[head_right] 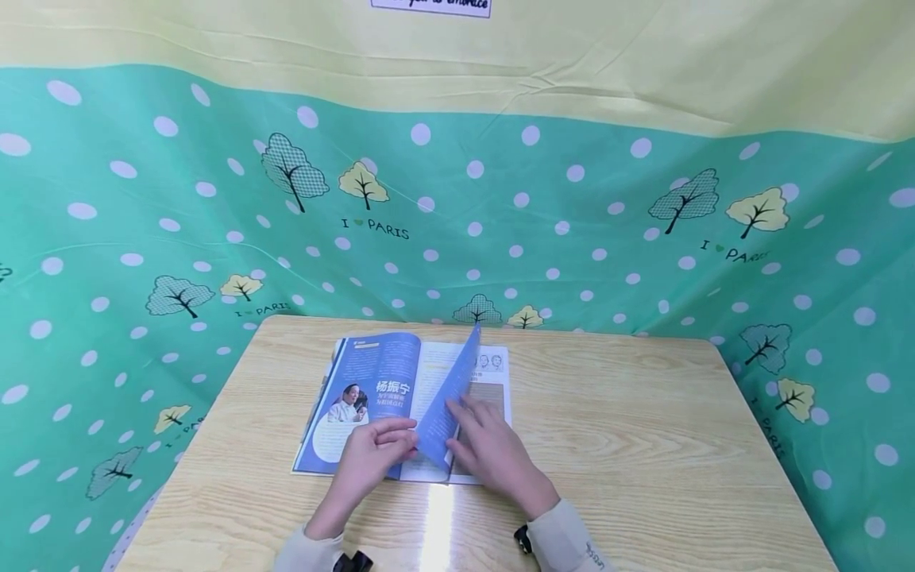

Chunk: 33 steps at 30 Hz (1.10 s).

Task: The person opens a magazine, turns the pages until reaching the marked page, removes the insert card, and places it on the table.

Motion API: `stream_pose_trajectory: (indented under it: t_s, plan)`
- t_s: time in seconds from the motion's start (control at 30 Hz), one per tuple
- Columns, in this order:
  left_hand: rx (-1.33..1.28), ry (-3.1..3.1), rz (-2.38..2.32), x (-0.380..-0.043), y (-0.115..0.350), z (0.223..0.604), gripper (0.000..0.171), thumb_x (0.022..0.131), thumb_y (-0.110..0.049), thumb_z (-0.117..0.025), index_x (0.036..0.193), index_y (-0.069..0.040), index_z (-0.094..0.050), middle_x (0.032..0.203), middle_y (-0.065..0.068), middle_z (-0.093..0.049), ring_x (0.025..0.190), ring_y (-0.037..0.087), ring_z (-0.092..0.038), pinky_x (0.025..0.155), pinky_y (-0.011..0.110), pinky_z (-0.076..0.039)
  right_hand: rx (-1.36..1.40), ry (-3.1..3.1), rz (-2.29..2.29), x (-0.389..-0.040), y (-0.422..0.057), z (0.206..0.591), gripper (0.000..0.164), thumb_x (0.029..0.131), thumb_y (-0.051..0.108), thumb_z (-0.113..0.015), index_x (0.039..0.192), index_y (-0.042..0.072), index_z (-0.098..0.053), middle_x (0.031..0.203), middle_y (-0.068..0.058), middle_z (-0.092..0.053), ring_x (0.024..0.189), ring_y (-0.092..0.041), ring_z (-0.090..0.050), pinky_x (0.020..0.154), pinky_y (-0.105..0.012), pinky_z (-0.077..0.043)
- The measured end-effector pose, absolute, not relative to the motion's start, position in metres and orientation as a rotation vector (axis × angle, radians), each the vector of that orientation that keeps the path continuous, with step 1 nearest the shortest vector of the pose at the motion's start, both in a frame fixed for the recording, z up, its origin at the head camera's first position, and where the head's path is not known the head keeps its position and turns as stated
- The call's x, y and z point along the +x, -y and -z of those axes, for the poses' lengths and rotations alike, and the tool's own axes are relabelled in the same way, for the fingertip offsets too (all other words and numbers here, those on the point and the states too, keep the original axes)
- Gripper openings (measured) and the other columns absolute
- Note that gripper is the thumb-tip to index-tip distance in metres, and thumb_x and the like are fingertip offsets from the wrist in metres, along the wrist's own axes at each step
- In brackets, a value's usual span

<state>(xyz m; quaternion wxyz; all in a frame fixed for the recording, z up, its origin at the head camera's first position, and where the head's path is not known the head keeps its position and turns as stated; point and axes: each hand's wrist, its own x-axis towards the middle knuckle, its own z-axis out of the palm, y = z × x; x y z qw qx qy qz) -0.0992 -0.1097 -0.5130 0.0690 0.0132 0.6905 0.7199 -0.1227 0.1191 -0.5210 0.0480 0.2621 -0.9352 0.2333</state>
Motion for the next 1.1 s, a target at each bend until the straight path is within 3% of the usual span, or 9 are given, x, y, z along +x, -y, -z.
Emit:
stream_pose_trajectory:
  t_s: [0.3,0.53,0.7,0.9,1.1]
  plan:
    - [0.018,-2.100,-2.149,-0.100,0.114,0.511,0.030,0.090,-0.003,-0.074,0.114,0.013,-0.066,0.095,0.021,-0.073,0.085,0.045,-0.071,0.074,0.034,-0.063,0.793,2.847,-0.694,-0.123,-0.120,0.522,0.065,0.096,0.039,-0.067,0.152,0.015,-0.044,0.150,-0.014,-0.046,0.133,-0.030,-0.047,0.108,-0.046,-0.045]
    - [-0.151,-2.204,-2.145,-0.098,0.148,0.512,0.027,0.087,0.003,-0.073,0.112,0.011,-0.067,0.094,0.021,-0.073,0.079,0.033,-0.073,0.072,0.032,-0.063,0.815,2.918,-0.622,-0.119,-0.131,0.522,0.070,0.091,0.041,-0.073,0.146,0.005,-0.049,0.144,-0.019,-0.049,0.131,-0.035,-0.047,0.110,-0.051,-0.042]
    - [-0.308,-2.279,-2.154,-0.094,0.178,0.512,0.024,0.087,0.006,-0.072,0.111,0.010,-0.069,0.093,0.020,-0.073,0.078,0.030,-0.074,0.072,0.032,-0.063,0.796,3.056,-0.483,-0.116,-0.141,0.528,0.076,0.088,0.049,-0.074,0.146,0.006,-0.049,0.147,-0.020,-0.046,0.134,-0.038,-0.043,0.109,-0.056,-0.041]
    - [-0.449,-2.367,-2.092,-0.086,0.206,0.510,0.023,0.089,0.001,-0.073,0.111,0.008,-0.070,0.092,0.019,-0.074,0.079,0.029,-0.074,0.072,0.031,-0.063,0.811,3.112,-0.475,-0.114,-0.146,0.532,0.079,0.086,0.052,-0.075,0.146,0.007,-0.049,0.149,-0.022,-0.043,0.135,-0.039,-0.041,0.107,-0.058,-0.042]
    - [-0.544,-2.418,-1.989,-0.081,0.222,0.509,0.026,0.090,-0.004,-0.073,0.115,0.005,-0.070,0.097,0.017,-0.074,0.081,0.025,-0.074,0.072,0.030,-0.063,0.859,3.138,-0.459,-0.114,-0.148,0.530,0.088,0.078,0.054,-0.082,0.146,0.008,-0.050,0.150,-0.023,-0.040,0.136,-0.042,-0.037,0.107,-0.060,-0.040]
